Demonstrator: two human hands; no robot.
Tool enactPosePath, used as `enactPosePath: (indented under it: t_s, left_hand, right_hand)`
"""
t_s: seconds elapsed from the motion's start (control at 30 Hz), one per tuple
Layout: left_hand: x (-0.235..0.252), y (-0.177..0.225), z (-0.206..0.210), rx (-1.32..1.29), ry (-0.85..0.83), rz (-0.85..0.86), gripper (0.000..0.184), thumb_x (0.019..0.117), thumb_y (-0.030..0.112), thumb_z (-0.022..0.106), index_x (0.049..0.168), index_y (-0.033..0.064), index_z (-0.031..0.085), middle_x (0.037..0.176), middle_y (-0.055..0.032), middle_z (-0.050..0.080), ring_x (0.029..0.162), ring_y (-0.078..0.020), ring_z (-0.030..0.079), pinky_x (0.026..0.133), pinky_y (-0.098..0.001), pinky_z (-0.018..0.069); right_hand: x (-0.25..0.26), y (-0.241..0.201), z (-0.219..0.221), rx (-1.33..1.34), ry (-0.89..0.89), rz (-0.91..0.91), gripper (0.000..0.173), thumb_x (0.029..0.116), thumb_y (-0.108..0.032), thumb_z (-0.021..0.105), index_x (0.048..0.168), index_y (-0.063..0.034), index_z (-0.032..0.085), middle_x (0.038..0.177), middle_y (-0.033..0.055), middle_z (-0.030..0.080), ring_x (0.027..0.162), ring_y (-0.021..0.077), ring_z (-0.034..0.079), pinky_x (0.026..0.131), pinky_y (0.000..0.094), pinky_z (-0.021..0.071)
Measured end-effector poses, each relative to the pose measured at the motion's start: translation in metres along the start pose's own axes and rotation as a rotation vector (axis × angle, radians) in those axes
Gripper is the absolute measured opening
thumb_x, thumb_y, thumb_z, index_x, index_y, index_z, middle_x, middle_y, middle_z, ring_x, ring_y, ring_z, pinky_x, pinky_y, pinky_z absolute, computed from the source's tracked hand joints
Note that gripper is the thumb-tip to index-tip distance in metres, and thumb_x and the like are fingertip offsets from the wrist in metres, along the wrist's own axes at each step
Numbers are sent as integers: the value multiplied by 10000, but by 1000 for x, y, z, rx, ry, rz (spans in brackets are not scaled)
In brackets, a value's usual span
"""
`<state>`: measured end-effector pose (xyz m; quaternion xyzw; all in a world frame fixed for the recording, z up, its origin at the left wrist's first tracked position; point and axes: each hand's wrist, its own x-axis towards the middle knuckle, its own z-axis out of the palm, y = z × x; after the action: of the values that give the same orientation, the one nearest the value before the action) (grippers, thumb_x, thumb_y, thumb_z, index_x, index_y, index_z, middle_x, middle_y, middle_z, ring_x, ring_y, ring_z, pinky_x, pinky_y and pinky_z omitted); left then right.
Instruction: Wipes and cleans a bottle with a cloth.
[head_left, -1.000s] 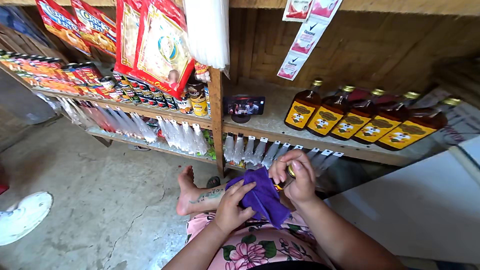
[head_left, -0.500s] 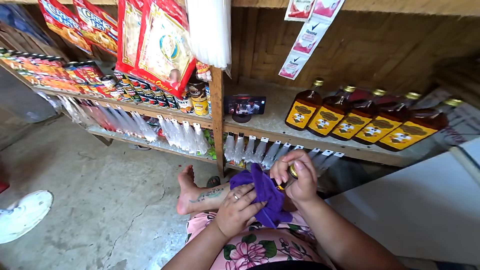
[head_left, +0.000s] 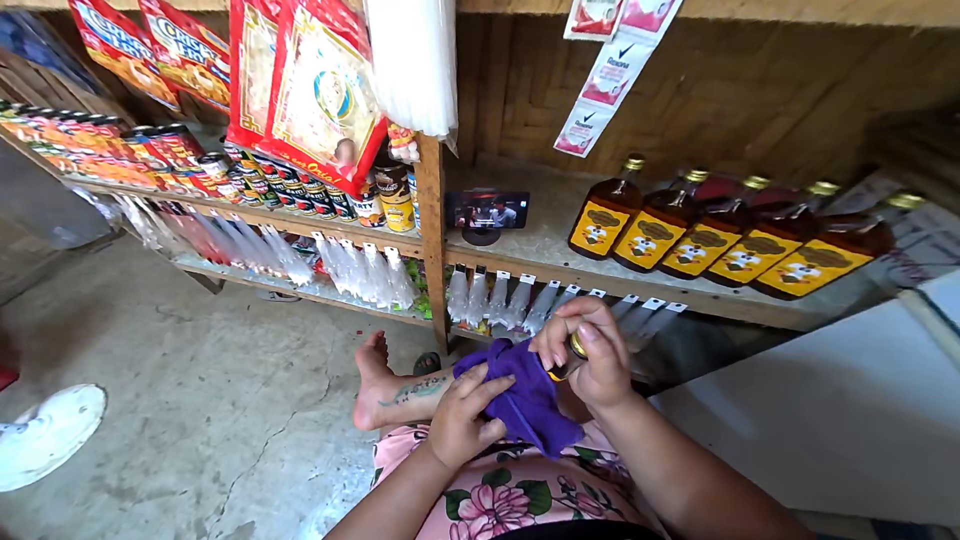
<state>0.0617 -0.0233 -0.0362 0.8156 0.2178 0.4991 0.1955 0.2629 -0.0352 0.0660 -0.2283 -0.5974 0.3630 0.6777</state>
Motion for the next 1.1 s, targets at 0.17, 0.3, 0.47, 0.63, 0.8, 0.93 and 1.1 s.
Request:
enactPosePath:
  t_s: [0.17,0.3,0.47,0.63,0.8,0.93,1.1]
  left_hand:
    - [-3,-1,-4,-8,34,-7,390,879,244,755,1249,148,680,1318,-129,657,1235,-174,628,1051,-346,521]
    - [-3,5,-2,26,30,54,369,890,268,757,1236,168,679,1301,-107,661,1230,-172,627,1056,-351,518]
    - [3,15,-6,51,17,201,306,953,338,695,1220,193,654,1331,-81,634,1299,-186,577,1098,-366,479]
    - [4,17,-7,56,13,236,222,987,316,649,1173,195,643,1373,-59,611,1370,-199,519,1143,-385,438]
    - [2,13,-5,92,0,212,224,982,330,657,1154,188,636,1374,-66,612,1364,-187,527,1135,-369,443]
    - [3,11,-4,93,9,177,240,978,334,666,1170,193,638,1381,-75,611,1351,-193,542,1113,-386,469]
    - [-1,7,-4,65,1,223,207,969,321,685,1119,185,640,1355,-80,622,1338,-202,553,1106,-385,476]
  right_hand:
    - [0,-30,10,-255,51,159,228,1073,-247,454,1234,-156,586,867,-23,671,846,112,681,853,328,583]
    - [-4,-35,29,-68,227,88,185,1055,-135,441,1151,-181,592,682,-74,558,629,57,587,687,260,551]
    - [-4,-44,25,105,-36,-4,195,1062,-211,509,1135,-150,679,655,-78,567,590,26,565,637,226,530]
    - [6,-45,14,99,-370,-88,271,1068,-277,499,1133,-95,689,649,-60,561,611,-16,546,654,181,500]
    - [16,-29,11,203,-496,-69,262,1069,-242,497,1159,-70,673,666,-51,575,589,-37,523,589,138,459]
    - [7,-40,24,-61,-148,62,236,1064,-149,482,1161,-104,692,707,-67,636,655,18,627,693,225,572]
    - [-12,-38,39,-163,26,-40,210,1069,-131,465,1172,-102,646,731,-69,589,648,8,576,667,208,535]
